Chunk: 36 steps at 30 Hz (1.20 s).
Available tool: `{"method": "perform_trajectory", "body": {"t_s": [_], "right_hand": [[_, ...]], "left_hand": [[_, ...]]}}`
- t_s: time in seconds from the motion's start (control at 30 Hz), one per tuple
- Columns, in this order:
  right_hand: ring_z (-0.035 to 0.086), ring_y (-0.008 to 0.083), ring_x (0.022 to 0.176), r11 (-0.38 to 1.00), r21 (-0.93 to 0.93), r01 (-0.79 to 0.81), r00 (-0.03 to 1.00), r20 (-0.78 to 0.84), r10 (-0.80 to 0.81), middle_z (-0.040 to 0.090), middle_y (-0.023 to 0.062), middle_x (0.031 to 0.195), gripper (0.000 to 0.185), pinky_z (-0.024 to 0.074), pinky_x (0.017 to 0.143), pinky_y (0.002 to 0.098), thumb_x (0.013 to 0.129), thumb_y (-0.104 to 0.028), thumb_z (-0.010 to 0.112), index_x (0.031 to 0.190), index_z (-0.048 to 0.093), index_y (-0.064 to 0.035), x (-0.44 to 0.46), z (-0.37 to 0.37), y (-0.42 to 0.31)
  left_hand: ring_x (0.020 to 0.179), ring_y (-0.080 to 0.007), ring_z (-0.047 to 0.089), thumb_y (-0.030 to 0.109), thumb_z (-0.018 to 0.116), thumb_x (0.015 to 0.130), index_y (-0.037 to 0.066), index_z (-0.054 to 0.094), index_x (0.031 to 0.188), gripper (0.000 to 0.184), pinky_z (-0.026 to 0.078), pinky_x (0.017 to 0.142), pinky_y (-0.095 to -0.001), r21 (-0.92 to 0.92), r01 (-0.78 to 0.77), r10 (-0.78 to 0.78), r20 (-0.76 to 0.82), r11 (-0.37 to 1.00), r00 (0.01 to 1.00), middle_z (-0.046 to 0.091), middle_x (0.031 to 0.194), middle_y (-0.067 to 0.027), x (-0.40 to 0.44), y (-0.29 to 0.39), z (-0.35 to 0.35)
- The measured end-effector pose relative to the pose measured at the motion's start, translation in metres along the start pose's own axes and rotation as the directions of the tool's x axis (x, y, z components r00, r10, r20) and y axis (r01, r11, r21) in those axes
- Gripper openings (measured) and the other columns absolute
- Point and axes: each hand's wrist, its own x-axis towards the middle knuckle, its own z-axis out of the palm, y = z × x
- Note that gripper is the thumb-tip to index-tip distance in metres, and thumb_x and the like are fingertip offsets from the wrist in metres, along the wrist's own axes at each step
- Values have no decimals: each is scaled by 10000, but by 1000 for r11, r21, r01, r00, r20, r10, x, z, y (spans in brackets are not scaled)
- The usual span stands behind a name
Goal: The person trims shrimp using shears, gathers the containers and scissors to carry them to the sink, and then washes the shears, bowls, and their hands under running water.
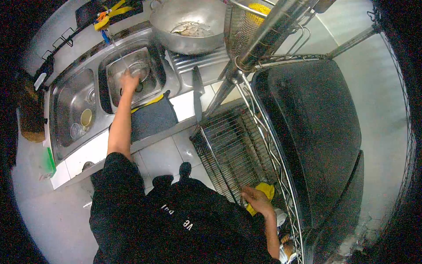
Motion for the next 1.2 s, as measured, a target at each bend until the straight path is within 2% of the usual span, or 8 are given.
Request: {"method": "perform_trajectory", "body": {"t_s": [0.13, 0.27, 0.33, 0.6, 0.73, 0.77, 0.83, 1.2], "right_hand": [[559, 199, 1054, 999, -28, 47, 999, 23, -46, 588, 116, 1158, 462, 431, 892, 295, 879, -297, 584, 1240, 497, -22, 12, 3, 20], [557, 191, 1053, 994, 52, 101, 993, 49, -104, 588, 120, 1157, 457, 430, 896, 294, 880, -287, 582, 1240, 495, -19, 16, 1, 23], [559, 226, 1080, 987, 8, 162, 987, -6, -162, 589, 124, 1166, 443, 426, 919, 322, 860, -306, 594, 1205, 531, -34, 12, -3, 22], [560, 221, 1081, 957, -5, 290, 957, 9, -290, 595, 123, 1153, 417, 425, 926, 313, 876, -265, 578, 1221, 517, -39, 2, -24, 46], [556, 217, 1088, 959, 86, 269, 963, -28, -268, 590, 127, 1160, 413, 424, 932, 315, 877, -252, 577, 1224, 513, -39, -5, -35, 34], [556, 217, 1088, 957, 88, 278, 961, -33, -276, 590, 127, 1160, 413, 424, 932, 315, 877, -252, 577, 1224, 513, -39, -1, -34, 29], [553, 221, 1092, 954, 5, 300, 954, -8, -300, 577, 149, 1173, 421, 426, 927, 320, 878, -249, 575, 1229, 504, -27, 10, -33, 14], [585, 219, 1024, 885, -40, 464, 859, 263, -438, 602, 137, 1131, 371, 446, 867, 314, 892, -230, 552, 1198, 527, -21, 102, 20, -174]], "left_hand": [[942, -346, 567, 296, 678, 743, -6, 530, 1075, 472, 441, 837, -432, -638, -133, 333, 203, 758, 921, 586, 1015, -198, -70, 106, -53], [931, -354, 582, 503, 695, 694, -36, 465, 1048, 684, 466, 803, -411, -414, -243, 432, 461, 877, 775, 587, 980, -229, -136, 180, -74], [892, -412, 582, 355, 670, 712, -165, 413, 1083, 689, 467, 836, -422, -324, -297, 439, 631, 898, 640, 531, 1036, -320, -154, 206, -100], [933, -413, 584, 115, 581, 709, -192, 316, 1181, 622, 494, 790, -421, -278, -145, 252, 403, 950, 880, 546, 1044, -334, -171, 188, -41], [1027, -422, 543, 198, 636, 718, -196, 236, 1180, 727, 449, 883, -408, -290, -105, 260, 574, 951, 777, 513, 1064, -374, -144, 149, -118], [1010, -435, 547, 216, 653, 709, -190, 247, 1163, 732, 455, 874, -405, -269, -366, 426, 219, 891, 878, 517, 1052, -375, -134, 113, -81], [1027, -425, 545, 256, 676, 701, -184, 249, 1163, 768, 450, 887, -395, -260, -114, 218, 413, 959, 885, 511, 1069, -381, -107, 88, -118], [974, -424, 567, 146, 664, 688, -113, 286, 1142, 645, 459, 850, -410, -236, 372, -298, 297, 898, 907, 560, 1020, -323, 12, -30, -28]]}}
